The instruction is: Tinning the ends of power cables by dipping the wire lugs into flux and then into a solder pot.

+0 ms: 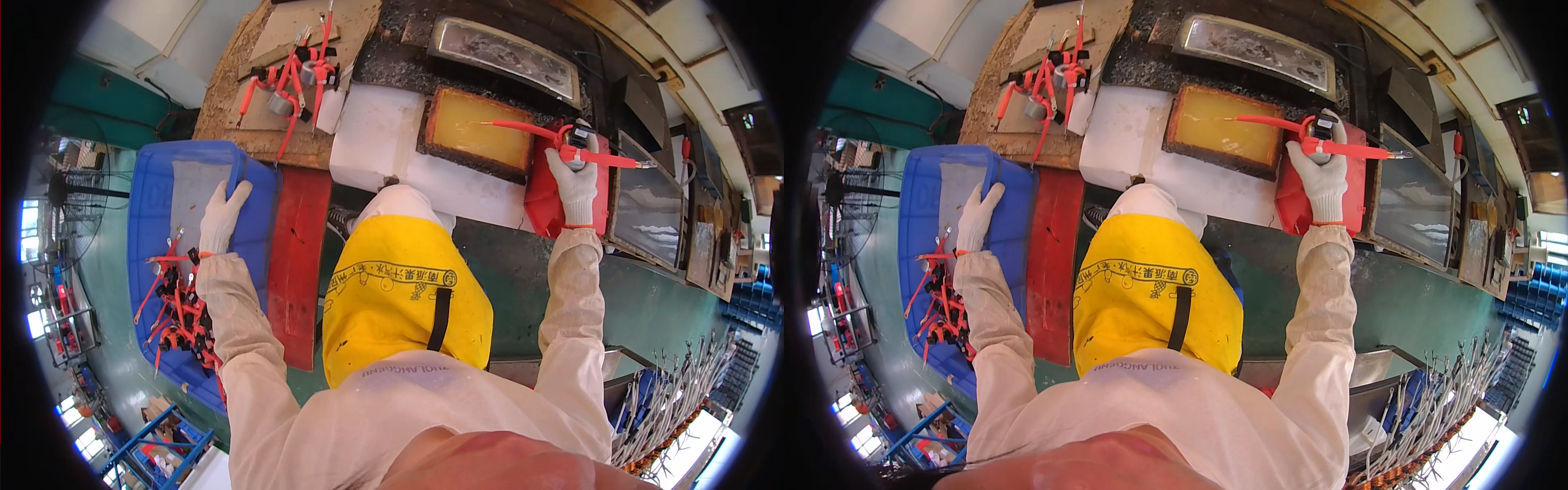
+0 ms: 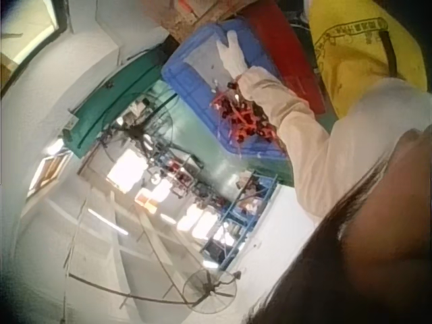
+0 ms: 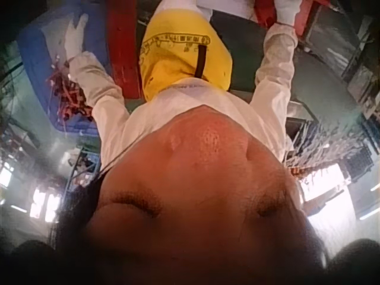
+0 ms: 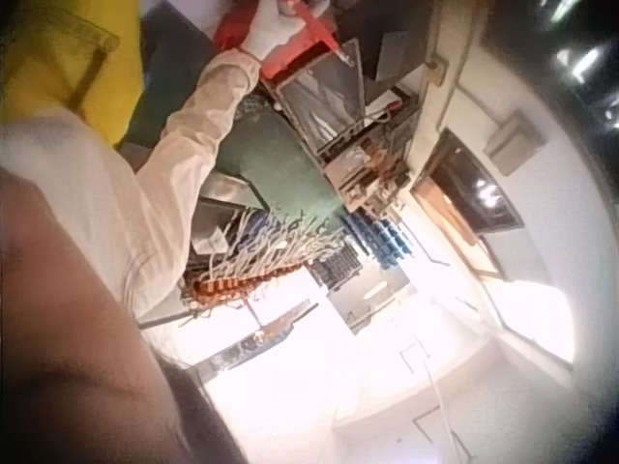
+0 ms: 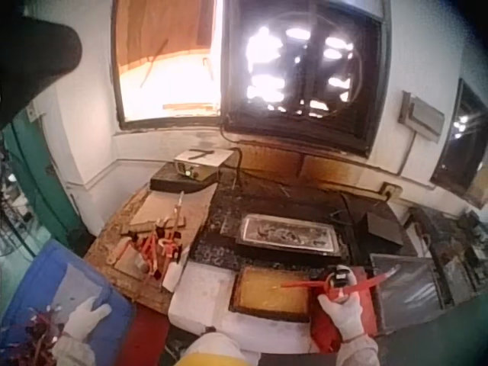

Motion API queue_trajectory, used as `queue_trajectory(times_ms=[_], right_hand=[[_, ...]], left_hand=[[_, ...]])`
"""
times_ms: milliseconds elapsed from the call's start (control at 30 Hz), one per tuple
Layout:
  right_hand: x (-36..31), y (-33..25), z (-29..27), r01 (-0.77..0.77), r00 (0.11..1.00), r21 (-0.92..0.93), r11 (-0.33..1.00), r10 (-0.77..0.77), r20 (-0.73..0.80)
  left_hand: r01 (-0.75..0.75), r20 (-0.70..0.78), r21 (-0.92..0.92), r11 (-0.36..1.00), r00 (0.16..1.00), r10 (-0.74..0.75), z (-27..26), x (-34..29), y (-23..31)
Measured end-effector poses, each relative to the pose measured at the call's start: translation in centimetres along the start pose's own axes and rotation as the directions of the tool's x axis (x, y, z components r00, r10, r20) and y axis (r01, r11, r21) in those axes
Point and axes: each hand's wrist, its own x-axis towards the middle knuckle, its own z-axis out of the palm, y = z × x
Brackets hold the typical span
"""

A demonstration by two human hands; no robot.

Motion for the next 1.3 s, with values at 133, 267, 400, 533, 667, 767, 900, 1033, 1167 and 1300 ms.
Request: queue_trajectory(times_ms=[133,267,400,533,667,767,900,1033,1167,1300], right_hand=[[0.3,0.8,-0.2,-0.148,0.985,0.039,0.988,0.151,-0.083],[1.6,-0.6,0.4,-0.181,0.923,0.342,0.922,0.280,-0.265],[4.5,0.2,1.0,-0.117,0.866,0.385,0.916,0.283,-0.412],[6.4,0.6,1.7,-0.106,0.841,0.381,0.918,0.288,-0.459],[7.8,3.1,1.1,-0.185,0.835,0.220,0.958,0.272,-0.478],[8.0,4.1,1.2,-0.199,0.839,0.127,0.972,0.236,-0.490],[8.3,4.9,1.3,-0.172,0.858,0.000,0.985,0.150,-0.491],[8.0,4.2,1.2,-0.186,0.863,-0.082,0.979,0.123,-0.489],[7.6,2.7,1.3,-0.184,0.869,0.019,0.983,0.172,-0.464],[7.2,1.1,1.7,-0.159,0.888,0.087,0.983,0.181,-0.422]], left_hand=[[-0.012,-0.047,0.009,1.000,0.999,0.013,0.3,0.2,-0.8],[0.011,-0.062,0.034,0.999,0.998,-0.009,-0.1,-0.9,0.8],[0.001,-0.034,0.028,1.000,0.999,0.000,-0.3,-1.2,1.1],[-0.001,-0.048,0.002,1.000,0.999,0.001,0.0,-0.9,0.5],[0.002,-0.046,0.004,1.000,0.999,-0.001,0.0,-0.5,-0.2],[0.000,-0.040,-0.002,1.000,0.999,0.000,0.0,-0.3,-0.2],[0.003,-0.041,-0.010,1.000,0.999,-0.003,0.1,0.1,-0.7],[-0.006,-0.052,0.011,1.000,0.999,0.006,0.2,0.2,-0.9],[-0.008,0.014,-0.042,0.999,1.000,0.009,-0.2,-0.4,0.3],[-0.010,-0.001,-0.047,0.999,1.000,0.010,-0.1,-0.1,-0.4]])
